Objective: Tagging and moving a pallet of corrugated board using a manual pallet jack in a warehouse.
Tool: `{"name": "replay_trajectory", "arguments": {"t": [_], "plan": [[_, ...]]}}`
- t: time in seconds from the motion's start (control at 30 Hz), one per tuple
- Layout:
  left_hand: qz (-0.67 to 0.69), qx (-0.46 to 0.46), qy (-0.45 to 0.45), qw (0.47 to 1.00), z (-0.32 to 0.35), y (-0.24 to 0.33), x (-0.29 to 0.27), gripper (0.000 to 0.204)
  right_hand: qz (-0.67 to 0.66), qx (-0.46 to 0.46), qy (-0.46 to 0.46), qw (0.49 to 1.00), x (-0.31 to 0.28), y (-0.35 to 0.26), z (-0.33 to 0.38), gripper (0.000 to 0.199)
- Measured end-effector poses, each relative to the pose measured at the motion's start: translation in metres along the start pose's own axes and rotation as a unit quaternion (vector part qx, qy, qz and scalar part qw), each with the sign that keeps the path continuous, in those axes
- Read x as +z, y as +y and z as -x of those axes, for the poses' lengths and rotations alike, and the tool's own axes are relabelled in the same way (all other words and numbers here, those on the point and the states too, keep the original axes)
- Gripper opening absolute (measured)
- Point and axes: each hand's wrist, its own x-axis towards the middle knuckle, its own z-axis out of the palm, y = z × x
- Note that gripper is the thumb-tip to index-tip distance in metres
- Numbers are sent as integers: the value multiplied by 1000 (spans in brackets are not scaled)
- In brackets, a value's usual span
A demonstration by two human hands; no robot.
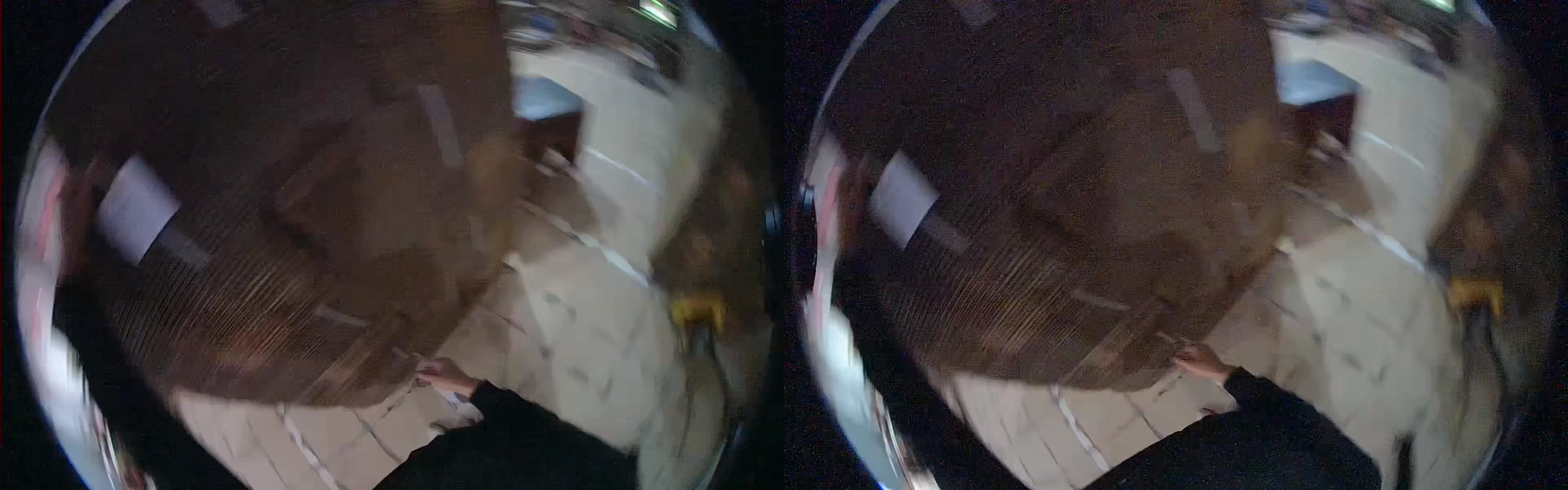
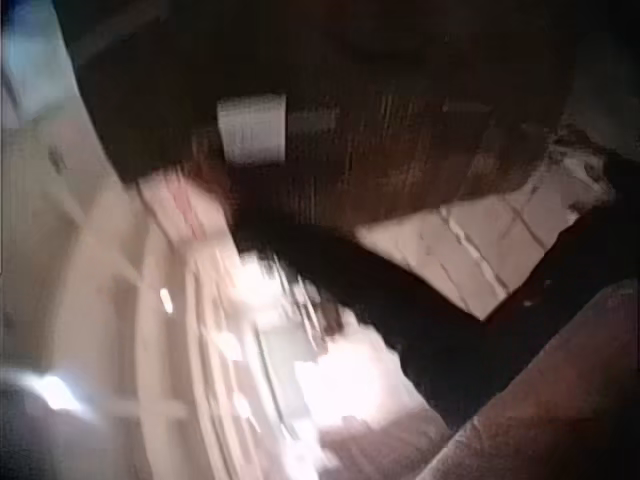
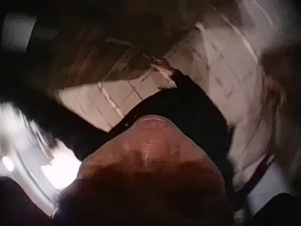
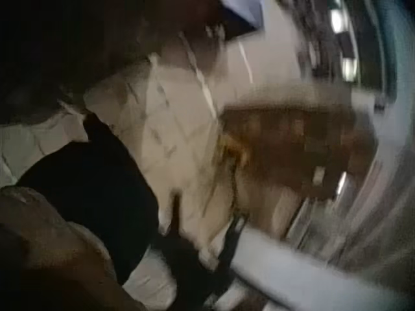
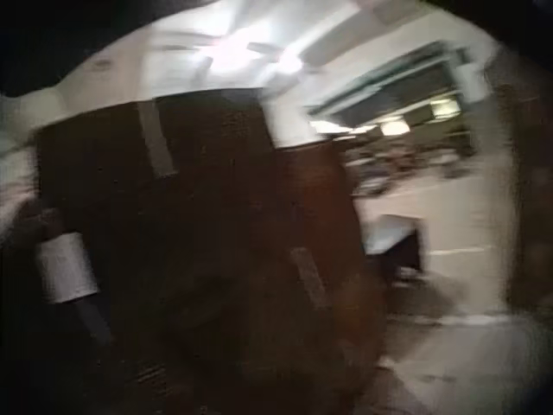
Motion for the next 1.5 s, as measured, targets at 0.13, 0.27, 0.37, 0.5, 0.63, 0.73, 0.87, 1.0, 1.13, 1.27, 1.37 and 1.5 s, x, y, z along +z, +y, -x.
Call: {"name": "replay_trajectory", "arguments": {"t": [0.13,0.27,0.37,0.5,0.63,0.73,0.87,1.0,1.13,1.27,1.37,1.5], "plan": [[168,-39,265,949,-4,-9,18,37,-132,125,41,983,-38,42,24,20],[93,-114,271,951,80,29,-2,28,99,209,-44,972,-45,117,59,29],[101,-90,204,970,189,66,40,11,312,201,-151,916,-72,230,129,37],[280,-479,-123,823,391,123,149,25,294,24,-172,940,-112,298,207,39],[203,-528,-421,709,712,178,237,60,233,345,-217,883,-77,257,175,35],[264,-527,-575,567,853,236,200,66,190,421,-194,865,-44,233,153,32],[270,-650,-515,490,926,252,135,60,180,457,-200,848,26,211,117,28],[185,-657,-288,672,878,160,90,40,183,452,-210,848,111,206,52,25],[371,-604,143,691,731,52,-55,51,330,191,-346,857,239,174,-51,24],[445,-266,323,792,665,-21,-161,79,243,272,-316,876,383,139,-101,22],[449,-149,407,781,642,-55,-182,49,201,317,-360,854,474,126,-116,24],[455,-121,429,771,660,-121,-184,35,254,273,-467,802,554,121,-114,22]]}}
